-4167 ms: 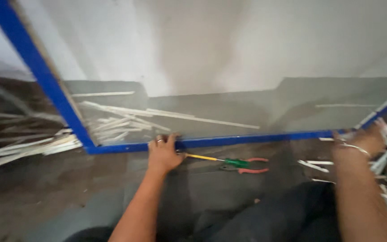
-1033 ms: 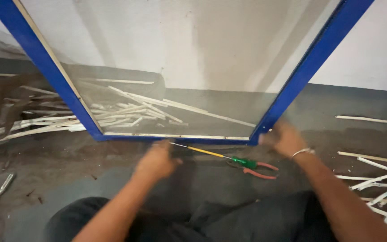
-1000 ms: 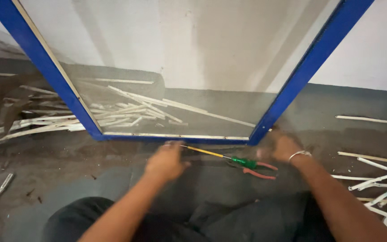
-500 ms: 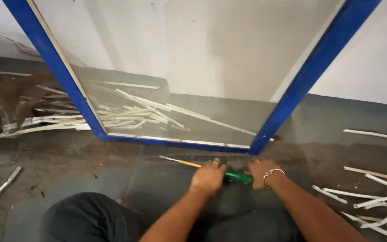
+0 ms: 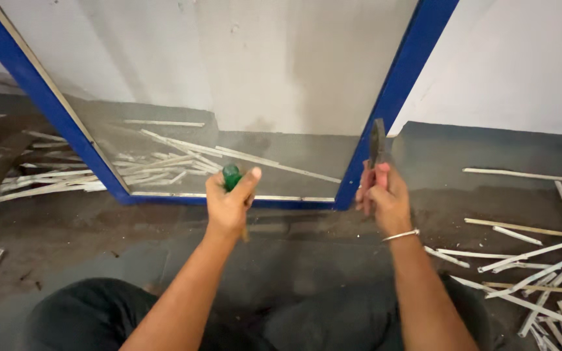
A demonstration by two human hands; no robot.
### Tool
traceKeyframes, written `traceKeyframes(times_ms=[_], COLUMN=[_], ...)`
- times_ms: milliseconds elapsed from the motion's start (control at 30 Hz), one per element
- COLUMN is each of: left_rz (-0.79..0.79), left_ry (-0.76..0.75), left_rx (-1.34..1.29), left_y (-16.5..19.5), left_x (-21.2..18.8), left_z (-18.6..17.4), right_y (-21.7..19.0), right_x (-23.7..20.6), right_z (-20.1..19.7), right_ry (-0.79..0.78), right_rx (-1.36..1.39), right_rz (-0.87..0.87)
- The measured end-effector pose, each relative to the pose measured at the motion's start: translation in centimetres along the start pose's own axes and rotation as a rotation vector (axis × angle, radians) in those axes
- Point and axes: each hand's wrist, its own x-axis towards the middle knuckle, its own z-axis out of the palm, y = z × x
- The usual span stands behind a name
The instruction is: The person inserts a white spline into the groove of a blue window screen frame using a screwdriver and pliers. They press the spline along the bottom edge, then move to the right and left edges, repeatedly using the screwdriver to push the spline and pliers to pull or adjust it.
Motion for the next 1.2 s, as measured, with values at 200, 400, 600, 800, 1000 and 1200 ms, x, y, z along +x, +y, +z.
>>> traceKeyframes(times_ms=[200,400,600,800,1000,1200], left_rz=[0.17,0.215,0.253,0.226,0.309,0.281], left_ry=[-0.036,-0.022,-0.083,-0.127,-0.331,-0.39], left_rx=[-0.142,-0.223,-0.187,-0.114,0.069,0.205], left_y=[1.3,0.4,-0.5,-0.9,-1.7,-2.1], left_x=[1.9,3.6,3.9,3.7,3.9,3.9], left_z=[2.8,4.6,5.7,5.8,6.4,8.6], right_y=[-1.2,-1.7,-2.4,-2.7,-1.6,-6.3], right_x=[0.7,1.2,0.7,0.6,0.7,-0.6], right_z=[1.6,3.5,3.9,4.0,3.3,3.5], right_ry=[0.099,0.118,0.101,0.111,0.121,0.146], right_rx=[-0.021,-0.359,-0.476,-0.46,-0.484,-0.7], right_rz=[0.011,-0.062,-0.106,-0.044,-0.059,-0.333])
